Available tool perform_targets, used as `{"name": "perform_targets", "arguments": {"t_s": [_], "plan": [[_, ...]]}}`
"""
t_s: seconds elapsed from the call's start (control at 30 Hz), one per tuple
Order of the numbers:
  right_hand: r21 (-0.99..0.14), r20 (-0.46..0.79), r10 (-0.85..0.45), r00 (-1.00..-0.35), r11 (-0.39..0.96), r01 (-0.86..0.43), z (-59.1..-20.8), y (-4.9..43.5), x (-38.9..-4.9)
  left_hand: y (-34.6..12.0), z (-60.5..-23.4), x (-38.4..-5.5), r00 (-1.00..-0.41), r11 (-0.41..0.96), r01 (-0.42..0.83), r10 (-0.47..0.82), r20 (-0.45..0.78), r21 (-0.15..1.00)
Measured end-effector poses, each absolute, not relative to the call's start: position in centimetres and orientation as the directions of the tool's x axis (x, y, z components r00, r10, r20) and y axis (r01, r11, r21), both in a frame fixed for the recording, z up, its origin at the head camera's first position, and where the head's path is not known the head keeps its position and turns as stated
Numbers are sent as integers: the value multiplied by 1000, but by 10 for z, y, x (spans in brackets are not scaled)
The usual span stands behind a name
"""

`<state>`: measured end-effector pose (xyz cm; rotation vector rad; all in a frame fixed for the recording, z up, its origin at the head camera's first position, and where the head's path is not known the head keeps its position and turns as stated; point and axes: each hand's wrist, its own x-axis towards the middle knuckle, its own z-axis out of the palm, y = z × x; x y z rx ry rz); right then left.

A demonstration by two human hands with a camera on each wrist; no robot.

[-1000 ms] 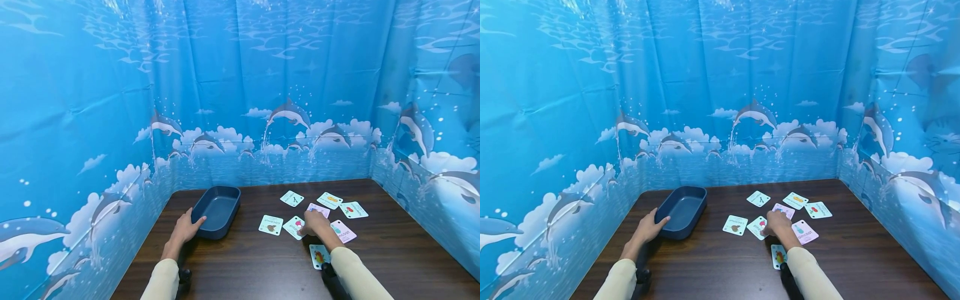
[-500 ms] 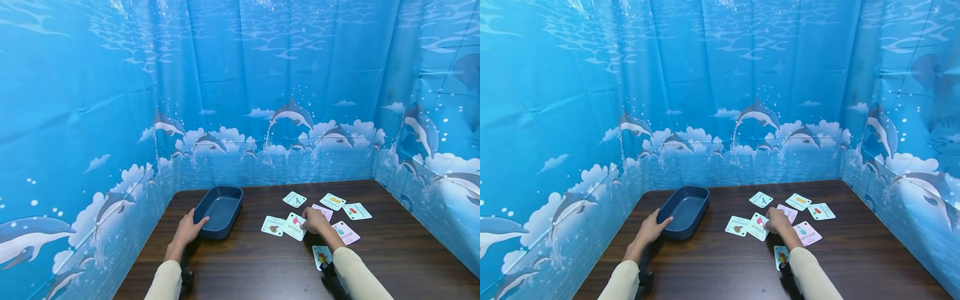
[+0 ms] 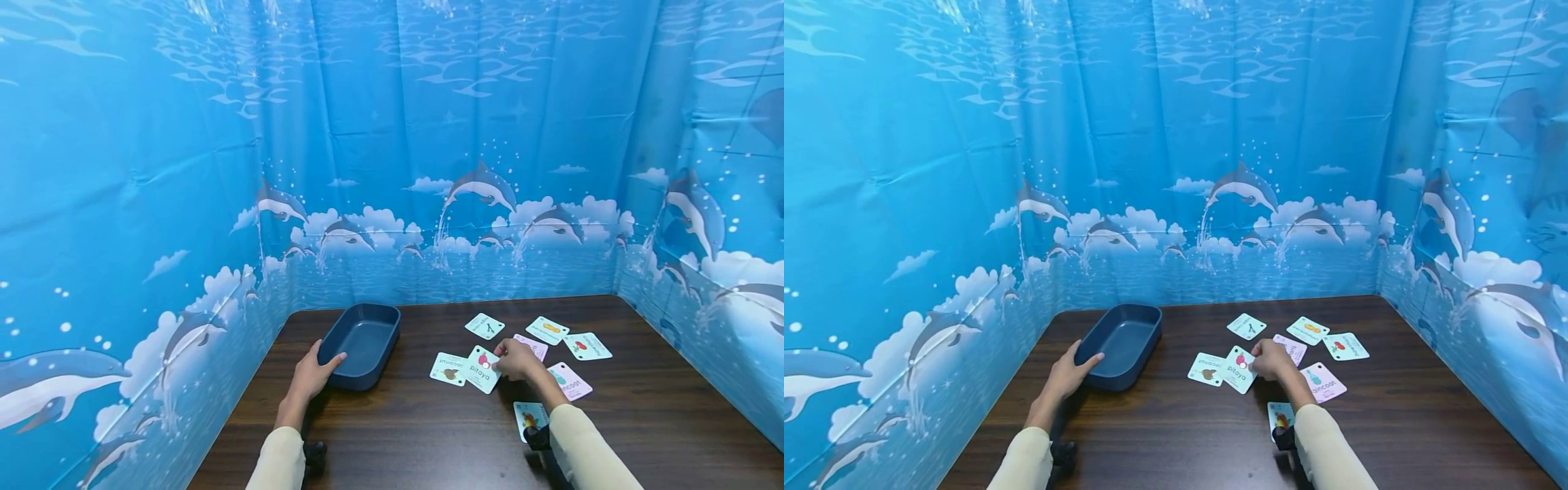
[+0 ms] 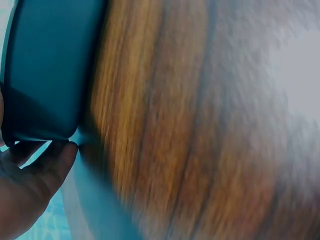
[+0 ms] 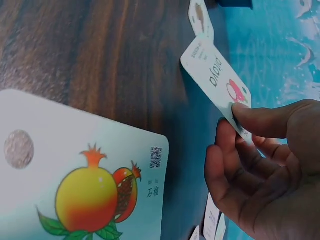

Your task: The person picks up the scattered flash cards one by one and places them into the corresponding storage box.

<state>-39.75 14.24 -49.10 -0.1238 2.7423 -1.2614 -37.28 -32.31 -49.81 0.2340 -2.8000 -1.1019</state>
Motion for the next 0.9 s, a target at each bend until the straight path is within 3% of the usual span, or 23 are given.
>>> {"name": "perform_targets", "arguments": {"t_s": [0.37, 0.9], "plan": [[-912, -90, -147, -985, 410, 22, -483, 137, -397, -321, -499, -371, -970, 689, -131, -238, 52, 713], [-955, -48, -156, -987, 298, -1, -473, 102, -404, -321, -500, -371, -968, 701, -123, -239, 69, 703]]}}
